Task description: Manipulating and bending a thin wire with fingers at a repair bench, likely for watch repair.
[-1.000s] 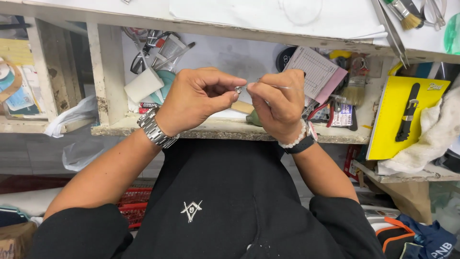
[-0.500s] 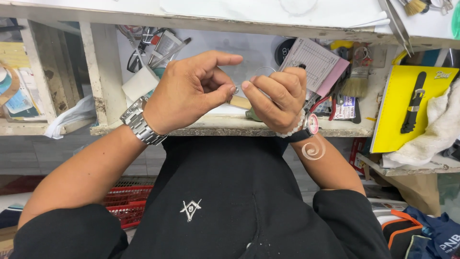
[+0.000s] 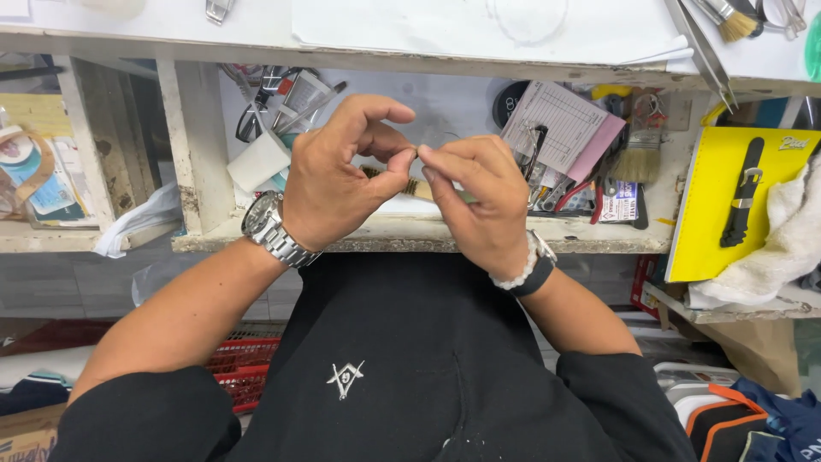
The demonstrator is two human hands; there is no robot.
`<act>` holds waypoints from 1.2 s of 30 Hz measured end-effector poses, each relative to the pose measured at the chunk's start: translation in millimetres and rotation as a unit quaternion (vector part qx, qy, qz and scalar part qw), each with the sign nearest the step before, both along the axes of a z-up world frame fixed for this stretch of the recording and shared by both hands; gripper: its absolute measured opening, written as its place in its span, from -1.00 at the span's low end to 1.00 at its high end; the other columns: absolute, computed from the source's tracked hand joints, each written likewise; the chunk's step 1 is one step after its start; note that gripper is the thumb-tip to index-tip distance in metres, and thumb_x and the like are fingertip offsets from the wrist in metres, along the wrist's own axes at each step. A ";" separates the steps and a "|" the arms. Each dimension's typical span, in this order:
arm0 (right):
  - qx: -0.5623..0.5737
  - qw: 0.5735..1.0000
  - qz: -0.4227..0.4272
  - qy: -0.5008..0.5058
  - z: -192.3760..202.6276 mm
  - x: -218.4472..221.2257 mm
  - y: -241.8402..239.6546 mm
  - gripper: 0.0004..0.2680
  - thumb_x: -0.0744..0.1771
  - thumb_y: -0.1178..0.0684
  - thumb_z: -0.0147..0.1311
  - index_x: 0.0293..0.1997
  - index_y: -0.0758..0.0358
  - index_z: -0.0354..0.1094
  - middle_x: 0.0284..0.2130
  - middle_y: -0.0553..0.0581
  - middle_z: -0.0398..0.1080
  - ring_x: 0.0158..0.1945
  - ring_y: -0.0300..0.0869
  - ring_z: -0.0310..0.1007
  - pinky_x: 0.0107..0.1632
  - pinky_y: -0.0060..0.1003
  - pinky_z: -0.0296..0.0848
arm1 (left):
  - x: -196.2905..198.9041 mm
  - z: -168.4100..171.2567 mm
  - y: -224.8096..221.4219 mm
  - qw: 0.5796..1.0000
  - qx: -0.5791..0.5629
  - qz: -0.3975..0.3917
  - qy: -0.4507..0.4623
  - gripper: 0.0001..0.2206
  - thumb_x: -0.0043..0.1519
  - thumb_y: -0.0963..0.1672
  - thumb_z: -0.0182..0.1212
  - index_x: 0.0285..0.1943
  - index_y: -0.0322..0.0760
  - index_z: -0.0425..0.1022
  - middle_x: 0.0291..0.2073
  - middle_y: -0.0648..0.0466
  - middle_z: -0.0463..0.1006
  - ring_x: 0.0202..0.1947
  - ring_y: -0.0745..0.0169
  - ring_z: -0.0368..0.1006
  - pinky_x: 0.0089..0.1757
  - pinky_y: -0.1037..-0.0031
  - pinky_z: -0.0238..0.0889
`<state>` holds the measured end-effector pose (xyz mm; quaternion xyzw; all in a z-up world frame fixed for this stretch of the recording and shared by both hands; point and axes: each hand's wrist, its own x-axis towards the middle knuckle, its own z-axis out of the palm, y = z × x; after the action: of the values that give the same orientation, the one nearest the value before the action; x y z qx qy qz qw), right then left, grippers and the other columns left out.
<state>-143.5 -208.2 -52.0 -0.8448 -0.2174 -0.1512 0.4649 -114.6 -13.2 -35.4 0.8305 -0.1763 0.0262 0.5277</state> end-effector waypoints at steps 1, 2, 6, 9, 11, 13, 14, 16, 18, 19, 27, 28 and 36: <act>0.020 0.998 -0.003 0.058 -2.9 -0.4 -1.6 -0.83 0.41 0.26 0.19 0.09 0.10 0.48 -0.19 0.06 0.46 -0.13 -0.11 0.42 0.04 -0.24 0.37 | -1.0 -1.7 -0.1 1.000 0.003 0.007 0.000 -0.67 0.20 -0.25 0.33 0.09 -0.17 0.37 -0.35 0.22 0.66 -0.31 0.47 0.64 -0.37 0.64 0.42; 0.021 0.998 -0.004 0.058 0.0 1.0 -0.8 -0.83 0.41 0.26 0.19 0.09 0.10 0.48 -0.19 0.06 0.46 -0.13 -0.11 0.42 0.04 -0.24 0.37 | -1.9 -3.9 -0.4 1.000 0.004 0.007 0.000 -0.67 0.20 -0.25 0.33 0.09 -0.17 0.37 -0.35 0.22 0.66 -0.31 0.47 0.64 -0.37 0.64 0.42; 0.127 0.965 -0.029 0.226 4.0 5.6 1.2 -0.91 0.36 0.19 0.26 -0.08 0.18 0.53 -0.24 0.05 0.55 -0.15 -0.26 0.50 -0.01 -0.41 0.48 | -3.8 -10.7 -1.3 0.998 0.003 0.014 -0.055 -0.69 0.24 -0.26 0.35 0.09 -0.20 0.35 -0.33 0.13 0.65 -0.29 0.36 0.66 -0.32 0.60 0.46; 0.180 0.936 -0.035 0.301 1.7 8.8 0.5 -0.90 0.33 0.18 0.30 -0.10 0.18 0.53 -0.25 0.02 0.56 -0.15 -0.33 0.51 -0.01 -0.47 0.50 | -6.1 -15.9 -1.7 0.997 0.001 0.027 -0.066 -0.70 0.25 -0.25 0.37 0.06 -0.20 0.35 -0.26 0.14 0.63 -0.24 0.30 0.69 -0.24 0.57 0.52; 0.209 0.922 -0.030 0.326 0.3 9.7 0.5 -0.89 0.32 0.20 0.31 -0.10 0.21 0.53 -0.25 0.03 0.56 -0.15 -0.33 0.51 -0.01 -0.49 0.52 | -7.9 -17.1 -2.0 0.997 0.003 0.037 -0.062 -0.71 0.25 -0.23 0.39 0.04 -0.19 0.36 -0.22 0.16 0.62 -0.20 0.27 0.71 -0.26 0.57 0.52; 0.285 0.889 -0.012 0.358 -1.1 9.2 1.1 -0.88 0.31 0.22 0.30 -0.10 0.25 0.50 -0.23 0.08 0.56 -0.13 -0.29 0.57 0.00 -0.46 0.60 | -9.7 -15.9 -2.8 0.998 -0.012 0.045 -0.048 -0.75 0.25 -0.23 0.39 -0.06 -0.20 0.36 -0.26 0.15 0.60 -0.27 0.29 0.67 -0.26 0.53 0.52; 0.285 0.889 -0.013 0.358 -4.0 10.0 2.4 -0.88 0.31 0.22 0.30 -0.10 0.25 0.50 -0.23 0.08 0.56 -0.13 -0.29 0.57 0.00 -0.46 0.60 | -8.4 -20.5 -1.8 0.998 -0.012 0.045 -0.048 -0.75 0.25 -0.23 0.39 -0.06 -0.20 0.36 -0.26 0.15 0.60 -0.27 0.29 0.67 -0.26 0.53 0.52; 0.312 0.888 -0.015 0.336 -9.9 10.7 5.0 -0.84 0.30 0.22 0.34 -0.07 0.34 0.52 -0.35 0.13 0.58 -0.21 -0.36 0.55 -0.10 -0.43 0.55 | -6.6 -30.0 0.1 0.993 -0.089 0.039 -0.070 -0.79 0.20 -0.27 0.41 -0.18 -0.21 0.42 -0.40 0.12 0.71 -0.30 0.12 0.67 -0.01 0.40 0.41; 0.322 0.885 -0.014 0.335 -8.6 9.4 6.6 -0.84 0.31 0.23 0.33 -0.06 0.35 0.51 -0.33 0.14 0.59 -0.19 -0.36 0.55 -0.10 -0.43 0.55 | -6.8 -26.7 -3.7 0.991 -0.095 0.046 -0.083 -0.78 0.21 -0.26 0.41 -0.21 -0.19 0.40 -0.39 0.14 0.71 -0.28 0.16 0.67 0.06 0.40 0.36; 0.331 0.882 -0.012 0.334 -7.9 9.3 7.6 -0.84 0.31 0.23 0.32 -0.05 0.36 0.50 -0.32 0.15 0.59 -0.17 -0.36 0.55 -0.10 -0.42 0.55 | -6.7 -24.9 -5.4 0.989 -0.101 0.054 -0.096 -0.77 0.21 -0.25 0.42 -0.25 -0.17 0.38 -0.38 0.17 0.72 -0.26 0.20 0.67 0.13 0.39 0.31; 0.343 0.884 -0.020 0.317 -24.5 7.1 11.5 -0.85 0.31 0.23 0.32 -0.07 0.35 0.49 -0.32 0.20 0.60 -0.21 -0.29 0.61 -0.10 -0.40 0.58 | -6.4 -26.6 -2.7 0.988 -0.090 0.032 -0.125 -0.74 0.30 -0.24 0.34 -0.29 -0.14 0.29 -0.39 0.22 0.72 -0.30 0.23 0.68 0.25 0.15 0.04; 0.348 0.883 -0.019 0.314 -27.0 7.4 11.0 -0.85 0.31 0.23 0.32 -0.07 0.35 0.49 -0.31 0.20 0.60 -0.21 -0.27 0.62 -0.10 -0.39 0.59 | -6.1 -24.8 -3.1 0.987 -0.086 0.027 -0.135 -0.74 0.31 -0.24 0.32 -0.30 -0.14 0.28 -0.38 0.22 0.72 -0.29 0.22 0.68 0.26 0.10 0.00; 0.332 0.897 -0.011 0.293 -16.2 8.0 11.1 -0.88 0.31 0.29 0.29 -0.10 0.39 0.49 -0.37 0.25 0.58 -0.24 -0.19 0.64 -0.10 -0.32 0.61 | -4.1 -21.1 -1.7 0.984 -0.063 0.003 -0.165 -0.73 0.34 -0.25 0.29 -0.31 -0.16 0.26 -0.37 0.17 0.72 -0.36 0.16 0.65 0.25 0.01 -0.04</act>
<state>-135.5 -197.1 -68.3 -0.6497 0.0007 0.0343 0.7594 -118.7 -14.8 -56.5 0.7805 -0.2564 0.1758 0.5424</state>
